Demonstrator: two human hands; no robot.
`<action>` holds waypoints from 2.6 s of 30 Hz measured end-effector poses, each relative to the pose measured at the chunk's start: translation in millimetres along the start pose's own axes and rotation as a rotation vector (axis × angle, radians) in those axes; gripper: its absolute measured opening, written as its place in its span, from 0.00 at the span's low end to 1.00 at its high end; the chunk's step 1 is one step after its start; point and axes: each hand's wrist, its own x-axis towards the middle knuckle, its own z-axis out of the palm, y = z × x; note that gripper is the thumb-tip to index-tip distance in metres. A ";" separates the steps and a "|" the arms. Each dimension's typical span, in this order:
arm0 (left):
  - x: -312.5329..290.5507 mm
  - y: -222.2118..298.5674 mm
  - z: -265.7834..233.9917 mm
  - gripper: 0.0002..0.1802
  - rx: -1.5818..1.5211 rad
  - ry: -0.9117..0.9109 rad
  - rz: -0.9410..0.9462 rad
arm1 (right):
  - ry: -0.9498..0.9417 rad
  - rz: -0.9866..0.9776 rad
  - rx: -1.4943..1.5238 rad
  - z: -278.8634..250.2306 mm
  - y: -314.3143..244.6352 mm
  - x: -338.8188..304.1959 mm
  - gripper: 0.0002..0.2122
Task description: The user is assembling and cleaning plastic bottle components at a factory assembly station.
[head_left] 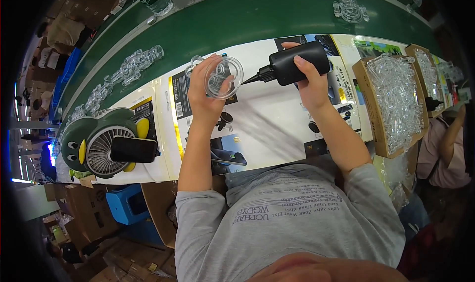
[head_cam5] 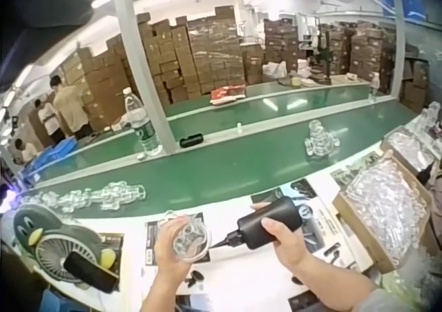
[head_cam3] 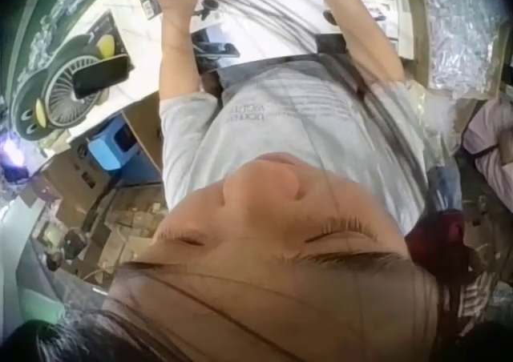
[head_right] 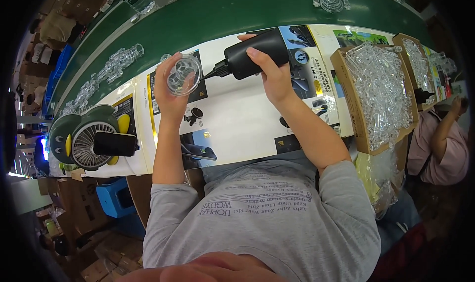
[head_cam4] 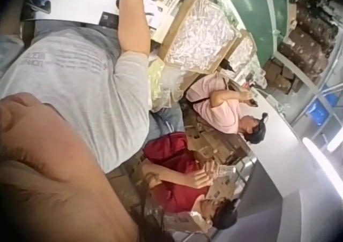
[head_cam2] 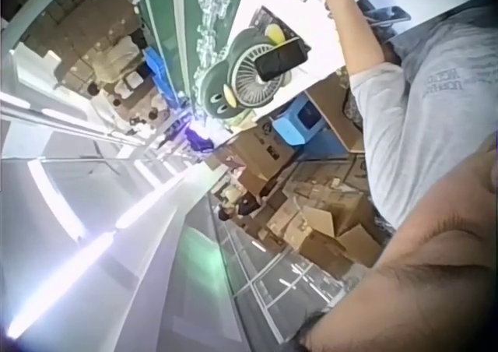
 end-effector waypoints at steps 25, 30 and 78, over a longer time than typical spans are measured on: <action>-3.6 -5.7 -1.5 0.23 0.175 -0.023 0.012 | 0.022 -0.103 -0.028 -5.5 1.9 2.9 0.16; -5.6 -7.8 0.2 0.24 -0.037 0.039 -0.071 | 0.038 -0.131 -0.030 -6.7 3.4 5.0 0.16; 1.7 -13.9 -31.1 0.22 -0.394 -0.339 -0.274 | 0.000 -0.029 -0.055 -16.3 0.8 9.7 0.17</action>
